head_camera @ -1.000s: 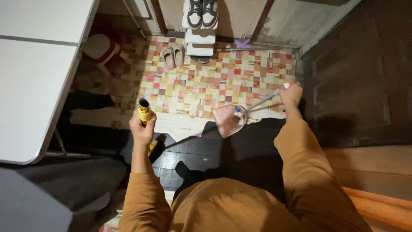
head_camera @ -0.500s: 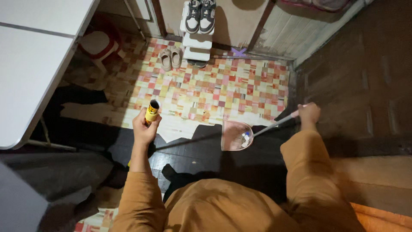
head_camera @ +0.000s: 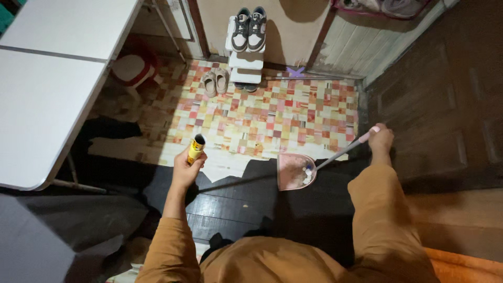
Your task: The person sweeps the tiled floor using a broom and collects the debris into a dustpan by hand.
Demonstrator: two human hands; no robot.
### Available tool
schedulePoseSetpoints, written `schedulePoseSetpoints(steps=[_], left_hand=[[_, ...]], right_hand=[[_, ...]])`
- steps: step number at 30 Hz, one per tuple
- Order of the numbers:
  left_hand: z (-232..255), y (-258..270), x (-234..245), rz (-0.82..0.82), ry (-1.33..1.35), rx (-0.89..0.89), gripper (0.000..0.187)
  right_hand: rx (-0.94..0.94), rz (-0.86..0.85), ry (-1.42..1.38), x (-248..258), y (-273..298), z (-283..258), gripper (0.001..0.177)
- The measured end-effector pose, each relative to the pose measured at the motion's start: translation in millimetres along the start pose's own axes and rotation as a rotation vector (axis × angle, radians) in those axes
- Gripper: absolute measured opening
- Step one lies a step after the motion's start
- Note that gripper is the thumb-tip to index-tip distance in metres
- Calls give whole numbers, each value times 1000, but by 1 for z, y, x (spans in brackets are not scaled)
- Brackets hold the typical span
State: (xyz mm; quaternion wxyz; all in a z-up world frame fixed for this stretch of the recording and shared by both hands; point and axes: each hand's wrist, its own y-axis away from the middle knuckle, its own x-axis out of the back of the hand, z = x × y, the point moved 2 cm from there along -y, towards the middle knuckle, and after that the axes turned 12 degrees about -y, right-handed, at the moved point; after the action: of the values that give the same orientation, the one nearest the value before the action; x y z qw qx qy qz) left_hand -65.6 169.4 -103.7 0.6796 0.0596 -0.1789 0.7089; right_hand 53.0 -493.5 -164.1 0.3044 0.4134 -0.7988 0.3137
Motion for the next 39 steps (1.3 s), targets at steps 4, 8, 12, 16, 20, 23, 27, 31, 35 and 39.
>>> schedulePoseSetpoints(steps=[4,8,12,16,20,23,27,31,35,39], left_hand=[[-3,9,17,-25,-79,-26,9],[-5,26,35,-13,-108,1,9],[-10,36,48,-37,-120,-1,14],[-22,48,52,-98,-156,-7,12],[-45,57,40,-182,-214,-69,23],[-75,67,26,-222,-256,-103,25],[-120,104,19,-269,-296,-118,32],[-142,128,37,-357,-493,-66,39],[-133,152,57,-162,-606,-145,44],[-128,180,46,-69,-671,-13,29]], right_hand=[[40,-14,-100,-16,7,-9,46],[-63,-62,-5,-18,21,-17,68],[-64,-127,-112,-14,52,-21,71],[-74,-251,-296,-39,113,-49,55],[-213,-693,-816,-98,207,-134,37],[204,-1053,-759,-113,293,-231,74],[439,-1029,-919,-106,389,-342,39],[64,-945,-1333,-117,454,-389,22],[276,-967,-1449,-87,466,-419,22],[283,-1006,-1465,-82,463,-409,26]])
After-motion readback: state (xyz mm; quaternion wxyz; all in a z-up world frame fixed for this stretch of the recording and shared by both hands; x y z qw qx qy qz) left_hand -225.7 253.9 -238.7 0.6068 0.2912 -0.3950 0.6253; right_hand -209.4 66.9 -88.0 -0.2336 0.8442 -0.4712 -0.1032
